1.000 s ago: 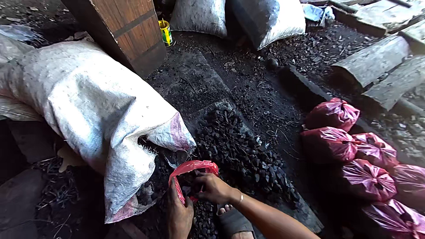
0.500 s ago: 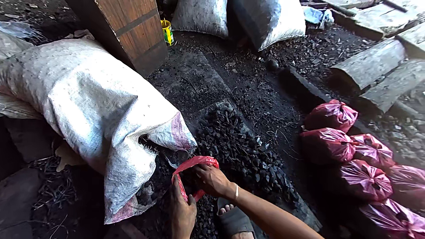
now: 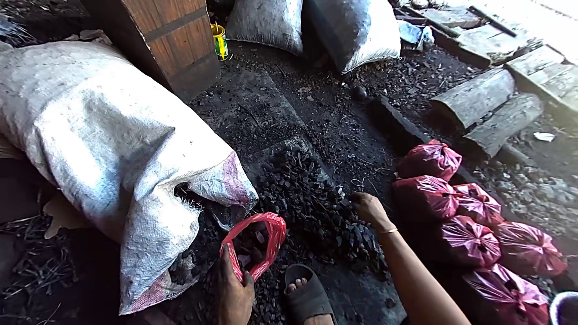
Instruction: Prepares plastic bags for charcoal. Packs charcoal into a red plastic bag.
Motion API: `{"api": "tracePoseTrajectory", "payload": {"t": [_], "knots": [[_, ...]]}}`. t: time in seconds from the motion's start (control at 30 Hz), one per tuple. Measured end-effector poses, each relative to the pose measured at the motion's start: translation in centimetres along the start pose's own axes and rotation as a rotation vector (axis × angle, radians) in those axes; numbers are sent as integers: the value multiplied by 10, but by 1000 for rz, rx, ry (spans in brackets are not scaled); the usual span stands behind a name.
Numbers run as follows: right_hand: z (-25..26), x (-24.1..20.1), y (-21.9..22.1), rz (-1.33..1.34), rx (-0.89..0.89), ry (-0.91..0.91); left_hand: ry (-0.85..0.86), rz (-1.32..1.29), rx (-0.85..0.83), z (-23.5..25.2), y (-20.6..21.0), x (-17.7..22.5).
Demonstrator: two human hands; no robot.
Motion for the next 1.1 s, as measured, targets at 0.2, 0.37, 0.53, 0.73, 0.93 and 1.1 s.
{"api": "tracePoseTrajectory", "payload": {"t": [0.2, 0.37, 0.53, 0.73, 0.93, 1.1], "knots": [[-9, 13, 19, -25, -110, -4, 3, 7, -13, 0, 0, 3], [-16, 12, 22, -40, 21, -36, -42, 26, -31, 2, -4, 8], [-57, -40, -18, 392, 124, -207, -41, 13, -37, -2, 3, 10], [-139, -221, 30, 713, -321, -907, -34, 7, -37, -10, 9, 13], [-131, -272, 113, -19, -473, -1013, -52, -23, 9, -13, -5, 5], [-126, -255, 82, -186, -439, -801, -54, -2, -12, -12, 3, 14]]}}
Point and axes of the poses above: each hand's wrist, its own z-axis towards the middle knuckle, its own y-axis out of the palm, x = y × z, the point moved 3 cm from there along z, towards the middle knuckle, and after that the axes turned 4 degrees about x, right-handed, at the moved point
